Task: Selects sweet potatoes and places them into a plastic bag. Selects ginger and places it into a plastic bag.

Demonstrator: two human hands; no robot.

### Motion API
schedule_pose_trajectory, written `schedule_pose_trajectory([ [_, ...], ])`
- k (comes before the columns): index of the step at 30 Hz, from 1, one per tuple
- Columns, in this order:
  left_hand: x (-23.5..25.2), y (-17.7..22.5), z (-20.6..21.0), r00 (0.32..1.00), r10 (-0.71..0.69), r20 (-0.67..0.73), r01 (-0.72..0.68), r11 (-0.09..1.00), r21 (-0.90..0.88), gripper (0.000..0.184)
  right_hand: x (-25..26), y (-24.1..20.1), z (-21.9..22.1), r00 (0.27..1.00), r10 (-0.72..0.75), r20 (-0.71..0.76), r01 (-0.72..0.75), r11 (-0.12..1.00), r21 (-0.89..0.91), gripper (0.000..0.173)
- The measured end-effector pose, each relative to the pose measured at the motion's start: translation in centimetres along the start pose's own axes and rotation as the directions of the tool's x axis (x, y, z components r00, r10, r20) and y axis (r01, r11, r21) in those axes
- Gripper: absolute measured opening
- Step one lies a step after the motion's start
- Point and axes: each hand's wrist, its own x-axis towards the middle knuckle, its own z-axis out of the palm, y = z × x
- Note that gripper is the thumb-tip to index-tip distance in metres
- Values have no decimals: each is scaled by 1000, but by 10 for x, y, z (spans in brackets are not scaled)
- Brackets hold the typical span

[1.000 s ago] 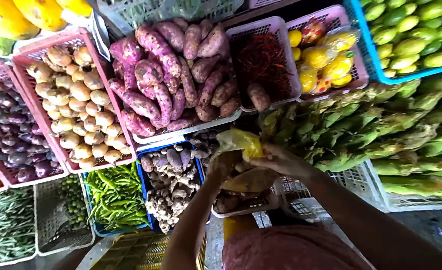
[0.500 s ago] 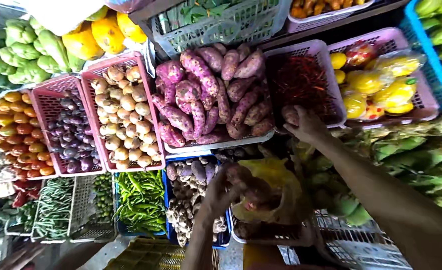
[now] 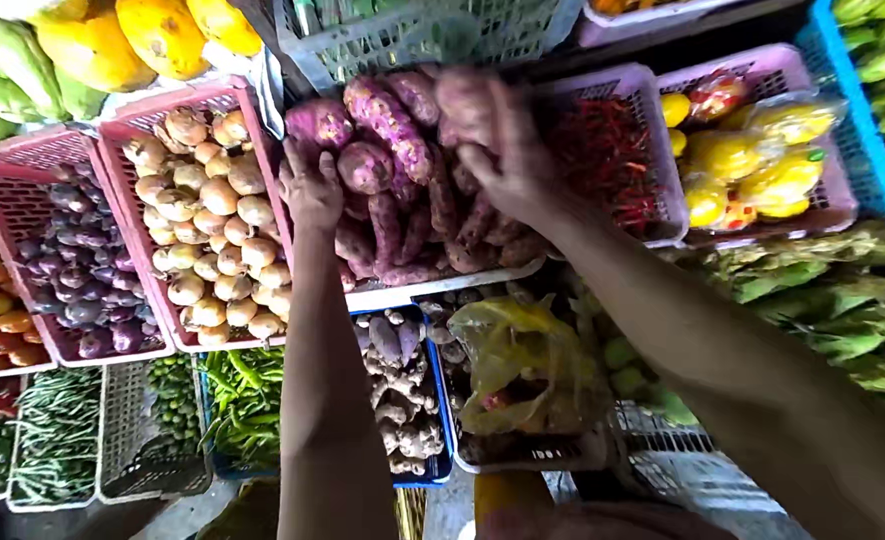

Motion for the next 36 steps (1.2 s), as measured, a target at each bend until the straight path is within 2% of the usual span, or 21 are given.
schedule_pose_trajectory([
  [3, 0, -16, 20, 986, 135, -103, -146, 983, -110, 63, 18, 9, 35, 972, 56, 227, -1, 972, -235, 78],
  [6, -60, -9, 13, 943, 210, -258, -293, 891, -346, 45, 14, 6, 12, 953, 43, 301, 18, 980, -197, 69],
  [7, -96, -5, 11, 953, 246, -175, -300, 840, -452, 34, 1, 4, -3, 952, 24, 306, 27, 986, -162, 60],
  [8, -136, -3, 13, 957, 289, 11, -237, 806, -543, 26, -16, 2, -18, 950, 18, 312, 27, 990, -137, 47],
  [9, -177, -6, 21, 903, 333, 272, -115, 796, -594, 25, -40, 0, -33, 916, 89, 392, -28, 987, -159, 38],
  [10, -212, -11, 41, 758, 387, 525, -16, 815, -579, 25, -67, 2, -44, 835, 223, 503, -111, 963, -244, 40],
  [11, -241, -14, 66, 545, 395, 739, 31, 872, -489, 28, -96, 8, -48, 709, 384, 591, -166, 906, -389, 55],
  [12, -267, -14, 95, 370, 358, 857, 15, 920, -391, 29, -121, 17, -43, 549, 542, 637, -210, 827, -522, 72],
  [13, -289, -12, 120, 268, 278, 922, -23, 959, -283, 31, -143, 29, -34, 424, 637, 643, -229, 763, -605, 84],
  [14, -304, -3, 138, 241, 168, 956, -43, 986, -162, 34, -164, 42, -25, 366, 675, 640, -262, 735, -625, 90],
  [16, -323, 5, 172, 324, -28, 946, -43, 998, 44, 42, -197, 65, -10, 371, 668, 645, -380, 743, -551, 79],
  [18, -327, 5, 198, 406, -83, 910, -17, 995, 99, 46, -216, 74, -9, 389, 629, 672, -578, 735, -354, 55],
  [21, -337, 7, 210, 378, -92, 921, -63, 990, 125, 44, -234, 52, -38, 344, 632, 695, -838, 541, -77, 33],
  [23, -342, 16, 210, 354, -161, 921, -70, 978, 198, 44, -245, 40, -61, 337, 641, 689, -875, 483, -22, 34],
  [25, -353, 19, 209, 325, -184, 928, -117, 966, 232, 46, -259, 35, -75, 298, 655, 694, -882, 467, -62, 39],
  [26, -357, 19, 206, 306, -173, 936, -150, 962, 227, 42, -268, 37, -79, 290, 638, 714, -858, 503, -101, 45],
  [27, -361, 18, 204, 297, -157, 942, -181, 959, 217, 40, -278, 43, -80, 308, 592, 745, -787, 598, -150, 51],
  [29, -368, 12, 207, 328, -110, 938, -230, 954, 192, 42, -289, 51, -78, 294, 525, 799, -599, 752, -274, 54],
  [30, -370, 7, 210, 349, -85, 933, -238, 955, 177, 41, -289, 48, -78, 299, 526, 796, -559, 773, -301, 51],
  [32, -368, 3, 208, 375, -12, 927, -241, 964, 110, 35, -279, 38, -81, 375, 612, 697, -653, 708, -270, 46],
  [36, -350, 31, 138, 377, 41, 925, -150, 989, 17, 44, -261, 34, -91, 438, 762, 476, -876, 480, 37, 49],
])
